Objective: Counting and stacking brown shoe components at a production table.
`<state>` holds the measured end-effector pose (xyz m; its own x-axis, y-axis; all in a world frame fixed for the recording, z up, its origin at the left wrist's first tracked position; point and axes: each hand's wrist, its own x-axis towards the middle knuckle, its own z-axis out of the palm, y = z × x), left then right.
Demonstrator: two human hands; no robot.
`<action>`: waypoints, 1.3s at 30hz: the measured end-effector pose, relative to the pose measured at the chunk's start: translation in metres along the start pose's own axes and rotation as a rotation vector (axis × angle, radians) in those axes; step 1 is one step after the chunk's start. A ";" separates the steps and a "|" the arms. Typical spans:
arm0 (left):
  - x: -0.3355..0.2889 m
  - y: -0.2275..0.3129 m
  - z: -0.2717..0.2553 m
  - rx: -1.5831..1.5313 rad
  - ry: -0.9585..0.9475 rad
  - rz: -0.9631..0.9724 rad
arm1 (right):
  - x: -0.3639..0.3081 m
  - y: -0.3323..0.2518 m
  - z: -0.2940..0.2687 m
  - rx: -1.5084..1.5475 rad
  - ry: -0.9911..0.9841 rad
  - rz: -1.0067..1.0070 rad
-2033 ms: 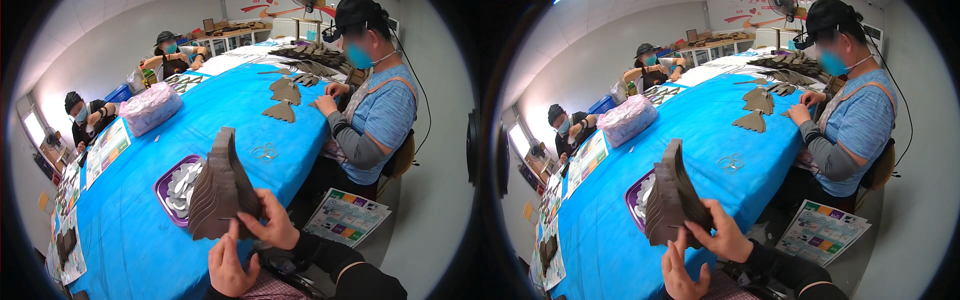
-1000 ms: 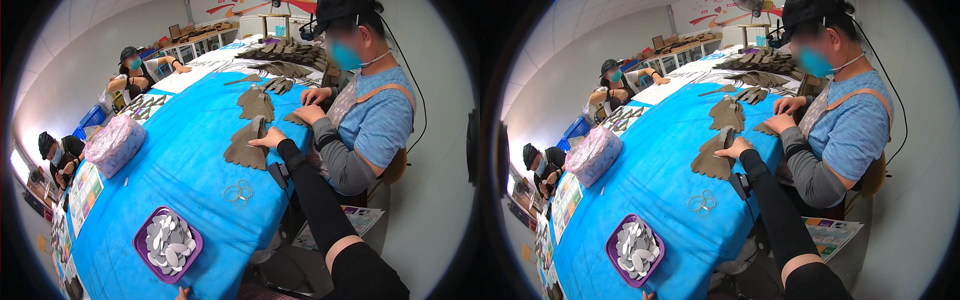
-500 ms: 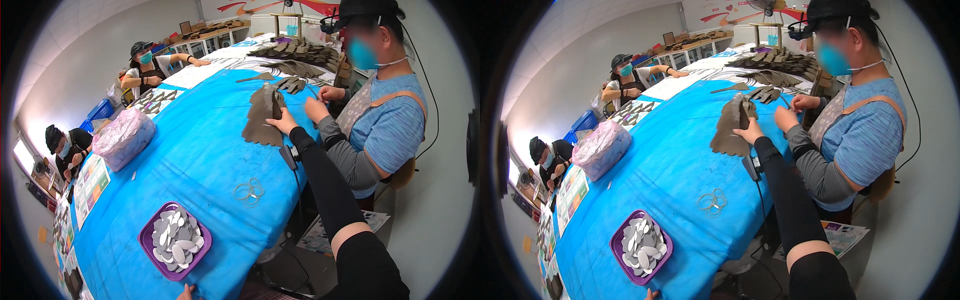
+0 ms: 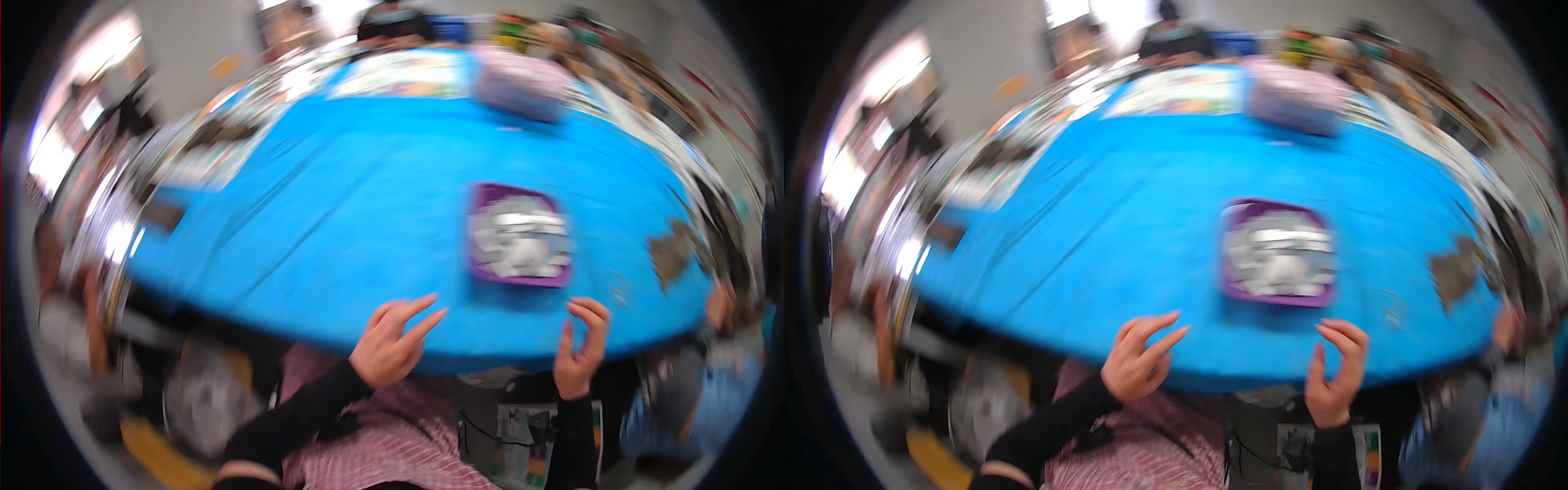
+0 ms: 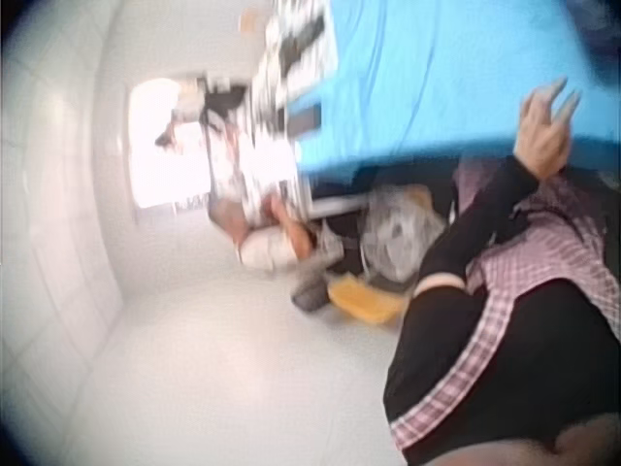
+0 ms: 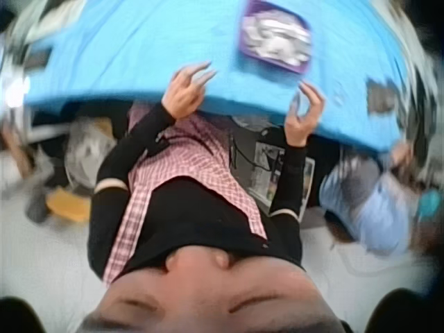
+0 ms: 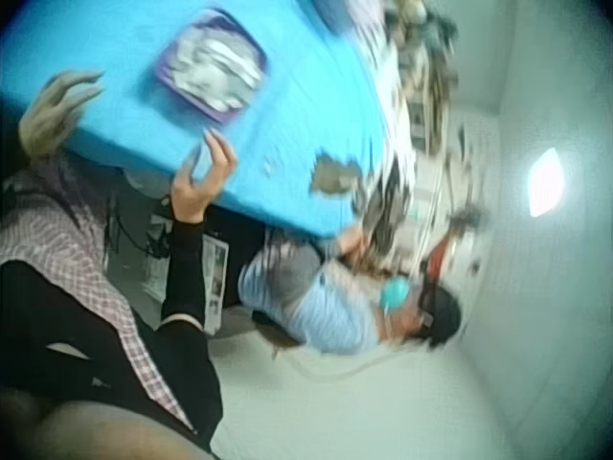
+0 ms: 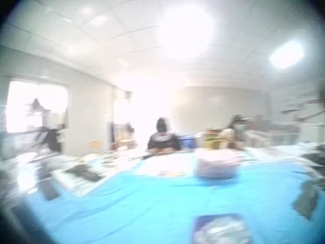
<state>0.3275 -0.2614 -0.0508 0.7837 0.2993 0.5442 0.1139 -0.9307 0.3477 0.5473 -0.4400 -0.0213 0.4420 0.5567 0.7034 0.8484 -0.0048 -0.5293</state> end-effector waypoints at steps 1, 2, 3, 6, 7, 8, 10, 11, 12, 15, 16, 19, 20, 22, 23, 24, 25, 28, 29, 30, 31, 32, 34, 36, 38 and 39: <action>-0.021 -0.004 -0.017 0.016 0.069 -0.043 | -0.007 -0.022 0.012 0.047 -0.031 -0.039; -0.046 -0.011 -0.035 0.066 0.141 -0.125 | -0.014 -0.045 0.025 0.088 -0.102 -0.107; -0.073 -0.019 -0.055 0.116 0.212 -0.190 | -0.019 -0.067 0.040 0.123 -0.158 -0.176; -0.165 -0.055 -0.111 0.289 0.384 -0.453 | -0.029 -0.121 0.096 0.247 -0.325 -0.314; -0.198 -0.070 -0.126 0.322 0.445 -0.536 | -0.029 -0.136 0.112 0.258 -0.388 -0.368; -0.235 -0.084 -0.137 0.338 0.487 -0.640 | -0.032 -0.149 0.128 0.291 -0.445 -0.367; -0.310 -0.104 -0.156 0.349 0.504 -0.834 | -0.032 -0.174 0.153 0.294 -0.492 -0.411; -0.359 -0.121 -0.159 0.326 0.484 -0.840 | -0.031 -0.184 0.164 0.275 -0.518 -0.440; -0.404 -0.128 -0.162 0.217 0.433 -1.017 | -0.030 -0.190 0.175 0.253 -0.545 -0.452; -0.531 -0.140 -0.157 0.264 0.142 -1.345 | -0.026 -0.204 0.208 0.165 -0.518 -0.427; -0.550 -0.134 -0.160 0.235 -0.068 -1.498 | -0.026 -0.197 0.217 0.114 -0.525 -0.400; -0.608 -0.127 -0.176 0.115 -0.528 -1.831 | -0.020 -0.184 0.236 0.014 -0.483 -0.340; -0.614 -0.130 -0.184 0.107 -0.650 -1.901 | -0.020 -0.181 0.240 0.049 -0.481 -0.294; -0.612 -0.137 -0.201 0.087 -0.903 -2.019 | -0.020 -0.162 0.244 0.017 -0.474 -0.289; -0.593 -0.147 -0.201 0.172 -0.794 -2.097 | -0.020 -0.163 0.248 -0.005 -0.455 -0.283; -0.591 -0.156 -0.192 0.346 -0.550 -1.998 | -0.021 -0.167 0.250 -0.022 -0.448 -0.270; -0.589 -0.160 -0.186 0.504 -0.314 -1.876 | -0.021 -0.170 0.252 -0.026 -0.452 -0.276; -0.592 -0.184 -0.203 0.663 0.095 -1.703 | -0.023 -0.173 0.257 -0.026 -0.482 -0.295; -0.601 -0.190 -0.216 0.645 0.151 -1.662 | -0.023 -0.174 0.257 -0.016 -0.483 -0.290; -0.609 -0.193 -0.227 0.628 0.206 -1.620 | -0.023 -0.174 0.258 -0.005 -0.484 -0.283; -0.604 -0.202 -0.239 0.616 0.204 -1.592 | -0.021 -0.175 0.252 -0.027 -0.465 -0.273; -0.603 -0.196 -0.255 0.492 0.109 -1.718 | -0.021 -0.172 0.253 -0.028 -0.455 -0.273; -0.630 -0.186 -0.277 0.379 0.008 -1.850 | -0.023 -0.172 0.256 -0.012 -0.452 -0.269; -0.675 -0.176 -0.293 0.291 -0.498 -1.745 | -0.023 -0.177 0.259 0.020 -0.437 -0.278; -0.662 -0.163 -0.295 0.318 -0.531 -1.726 | -0.023 -0.175 0.256 -0.002 -0.422 -0.276; -0.652 -0.153 -0.299 0.340 -0.560 -1.718 | -0.023 -0.173 0.255 -0.020 -0.416 -0.280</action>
<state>-0.3829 -0.2512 -0.2306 -0.2382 0.8228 -0.5160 0.9622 0.2723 -0.0101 0.3160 -0.2402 -0.0663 0.0463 0.8230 0.5661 0.9252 0.1782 -0.3349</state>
